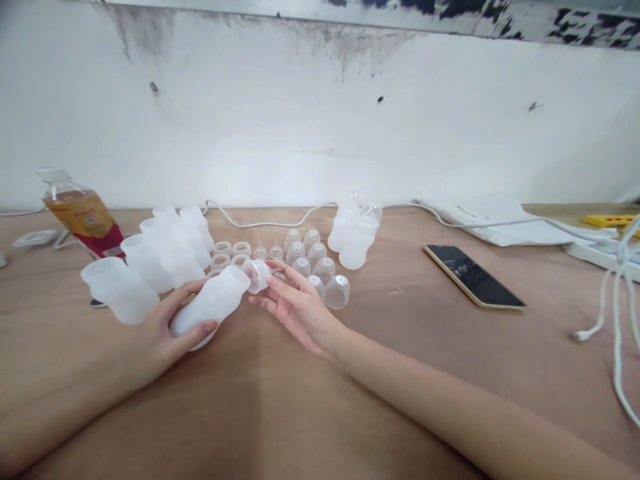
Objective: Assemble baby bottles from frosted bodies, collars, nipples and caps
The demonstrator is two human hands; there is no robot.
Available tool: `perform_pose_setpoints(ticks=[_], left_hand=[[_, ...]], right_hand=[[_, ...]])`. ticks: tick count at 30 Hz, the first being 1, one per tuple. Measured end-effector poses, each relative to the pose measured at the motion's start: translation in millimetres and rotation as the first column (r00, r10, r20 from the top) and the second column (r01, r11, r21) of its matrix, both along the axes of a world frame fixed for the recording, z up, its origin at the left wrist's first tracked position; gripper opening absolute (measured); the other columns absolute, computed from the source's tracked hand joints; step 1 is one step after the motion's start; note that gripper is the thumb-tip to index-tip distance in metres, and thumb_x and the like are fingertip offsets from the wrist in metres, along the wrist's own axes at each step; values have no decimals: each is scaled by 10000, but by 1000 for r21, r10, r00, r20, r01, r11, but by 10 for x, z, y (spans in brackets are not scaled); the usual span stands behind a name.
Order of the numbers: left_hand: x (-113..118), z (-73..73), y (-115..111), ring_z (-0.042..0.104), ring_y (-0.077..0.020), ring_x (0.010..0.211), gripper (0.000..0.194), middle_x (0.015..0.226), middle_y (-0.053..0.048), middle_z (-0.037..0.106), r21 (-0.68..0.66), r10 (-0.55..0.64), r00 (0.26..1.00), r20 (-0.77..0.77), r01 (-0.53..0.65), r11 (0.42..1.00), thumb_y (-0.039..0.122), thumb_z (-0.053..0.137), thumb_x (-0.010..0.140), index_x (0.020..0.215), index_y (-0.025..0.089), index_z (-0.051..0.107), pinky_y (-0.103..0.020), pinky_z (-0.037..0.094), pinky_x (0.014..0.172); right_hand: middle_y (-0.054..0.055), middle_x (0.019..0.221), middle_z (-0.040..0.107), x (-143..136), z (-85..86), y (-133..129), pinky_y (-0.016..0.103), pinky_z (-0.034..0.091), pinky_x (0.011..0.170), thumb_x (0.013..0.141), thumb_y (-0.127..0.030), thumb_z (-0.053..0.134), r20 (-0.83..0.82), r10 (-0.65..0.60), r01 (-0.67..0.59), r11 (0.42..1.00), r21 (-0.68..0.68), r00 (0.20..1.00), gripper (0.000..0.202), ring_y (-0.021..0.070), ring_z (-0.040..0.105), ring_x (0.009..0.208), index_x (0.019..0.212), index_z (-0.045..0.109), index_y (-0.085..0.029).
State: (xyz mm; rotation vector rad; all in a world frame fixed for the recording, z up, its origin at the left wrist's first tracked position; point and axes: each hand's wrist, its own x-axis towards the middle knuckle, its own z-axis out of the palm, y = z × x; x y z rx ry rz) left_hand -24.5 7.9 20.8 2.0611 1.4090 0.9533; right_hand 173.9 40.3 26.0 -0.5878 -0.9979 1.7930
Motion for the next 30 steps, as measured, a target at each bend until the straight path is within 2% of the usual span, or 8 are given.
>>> perform_pose_setpoints(ticks=[7, 11, 14, 17, 20, 23, 26, 30], left_hand=[[22, 94, -24, 543, -216, 966, 386, 1086, -36, 581, 21, -82, 996, -36, 83, 996, 278, 546, 731, 1108, 212, 495, -319, 437, 825], [23, 148, 3, 571, -228, 900, 373, 1006, -26, 624, -196, -116, 979, 169, 148, 969, 327, 564, 712, 1070, 223, 544, -311, 473, 734], [20, 152, 47, 588, -180, 630, 383, 684, -17, 630, -493, -89, 918, 388, 287, 821, 403, 523, 712, 1030, 195, 564, -223, 434, 441], [25, 164, 66, 550, -158, 527, 405, 580, -18, 566, -610, -63, 870, 490, 393, 688, 441, 479, 714, 995, 162, 563, -186, 346, 341], [34, 189, 43, 571, -172, 623, 362, 692, -25, 600, -498, -124, 923, 365, 306, 811, 400, 507, 718, 999, 177, 551, -230, 434, 465], [34, 175, -4, 554, -197, 855, 337, 951, -23, 589, -143, -183, 982, 46, 188, 972, 277, 563, 704, 1032, 217, 513, -301, 448, 734], [24, 107, -35, 514, -194, 950, 365, 1053, -47, 527, 93, -186, 968, -167, 204, 975, 227, 543, 728, 1080, 216, 444, -313, 420, 800], [2, 65, -25, 509, -195, 980, 438, 1084, -46, 522, 114, -155, 965, -210, 182, 977, 265, 578, 714, 1110, 225, 393, -309, 421, 812]], right_hand=[[31, 979, 566, 33, -33, 0, 341, 439, 840, 736, -227, 597, 208, -1, -52, 967, 250, 978, 320, 150, 542, 921, 1015, 441, -228], [15, 943, 552, 59, -12, 16, 314, 453, 817, 670, -181, 656, 294, -35, -77, 930, 360, 955, 361, 139, 543, 888, 965, 456, -232], [14, 964, 540, 74, -8, 25, 289, 466, 775, 660, -160, 658, 314, -35, -91, 921, 379, 949, 364, 130, 543, 862, 969, 480, -236], [15, 1004, 536, 86, -15, 32, 293, 463, 783, 653, -153, 660, 322, -24, -106, 918, 381, 946, 419, 135, 542, 883, 1030, 500, -242], [26, 1032, 539, 89, -29, 34, 319, 448, 826, 642, -163, 669, 370, -37, -122, 909, 398, 928, 426, 158, 529, 942, 1043, 538, -227], [34, 1040, 534, 80, -63, 27, 310, 440, 832, 617, -176, 693, 404, -57, -122, 906, 404, 913, 396, 166, 523, 950, 994, 573, -207], [23, 960, 563, 66, -102, 13, 296, 451, 793, 621, -190, 694, 402, -34, -124, 925, 360, 915, 380, 149, 546, 870, 979, 565, -203], [23, 968, 577, 62, -108, -1, 284, 459, 775, 622, -194, 697, 401, -66, -96, 923, 372, 914, 397, 142, 551, 863, 993, 559, -208]])
